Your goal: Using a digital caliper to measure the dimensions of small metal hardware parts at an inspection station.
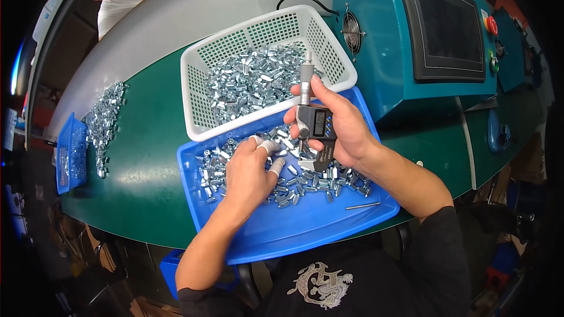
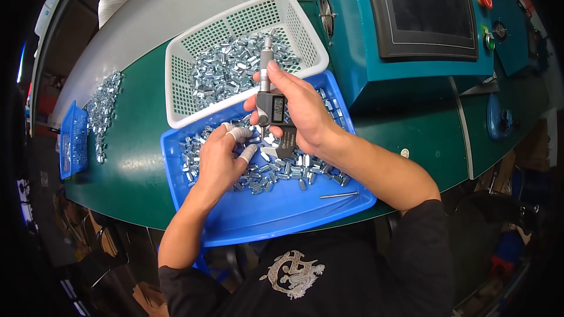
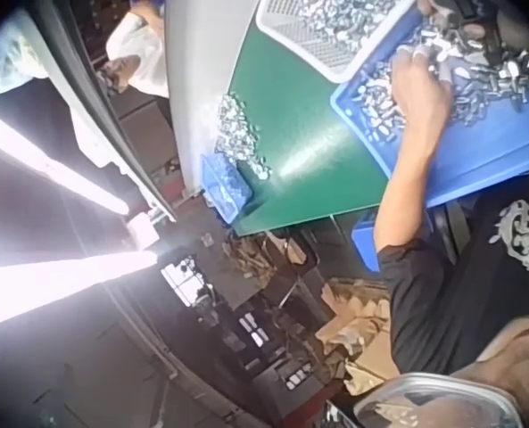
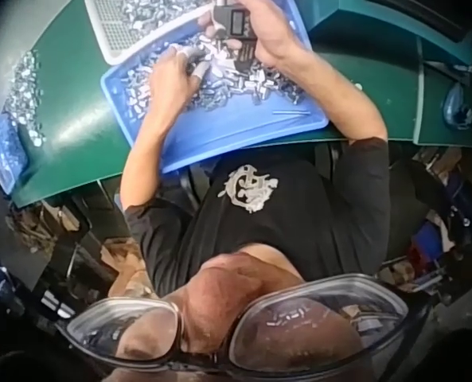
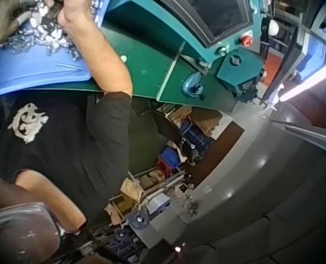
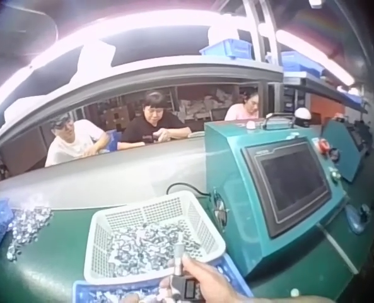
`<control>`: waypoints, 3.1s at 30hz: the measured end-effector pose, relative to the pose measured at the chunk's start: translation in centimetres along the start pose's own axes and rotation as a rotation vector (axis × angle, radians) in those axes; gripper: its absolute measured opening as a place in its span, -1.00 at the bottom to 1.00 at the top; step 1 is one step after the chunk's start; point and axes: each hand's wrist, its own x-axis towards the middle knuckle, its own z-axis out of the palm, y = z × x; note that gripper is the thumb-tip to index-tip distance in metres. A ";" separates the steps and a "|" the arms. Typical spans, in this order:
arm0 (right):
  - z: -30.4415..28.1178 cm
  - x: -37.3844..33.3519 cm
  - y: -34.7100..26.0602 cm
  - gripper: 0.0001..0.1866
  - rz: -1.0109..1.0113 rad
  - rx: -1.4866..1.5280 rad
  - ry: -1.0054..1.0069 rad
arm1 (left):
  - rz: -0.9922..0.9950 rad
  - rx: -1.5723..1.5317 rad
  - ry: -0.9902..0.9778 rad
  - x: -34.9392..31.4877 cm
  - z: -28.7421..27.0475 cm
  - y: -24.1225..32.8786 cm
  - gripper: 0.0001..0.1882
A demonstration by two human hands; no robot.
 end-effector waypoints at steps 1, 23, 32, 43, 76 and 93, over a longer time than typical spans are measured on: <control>0.1 0.0 0.0 -0.50 0.003 0.006 -0.003 | 0.046 0.029 0.014 -0.1 0.2 -0.1 -0.77; 0.5 -1.1 -1.0 -0.51 -0.016 0.102 0.021 | -0.205 -1.319 -0.137 -0.3 -0.9 2.2 -0.74; 0.2 -0.6 0.2 -0.49 -0.029 0.176 -0.021 | -0.256 -1.381 -0.189 -1.0 -0.4 1.2 -0.75; 0.7 -0.8 0.2 -0.48 -0.014 0.120 -0.012 | -0.269 -1.384 -0.204 -1.1 -0.7 1.4 -0.75; -0.2 -0.3 0.1 -0.64 -0.052 0.057 -0.003 | -0.346 -1.241 -0.158 -0.6 -1.2 1.6 -0.77; 0.7 -0.5 0.1 -0.57 -0.025 0.035 0.030 | -0.161 -1.162 0.568 0.7 -3.4 0.1 -0.54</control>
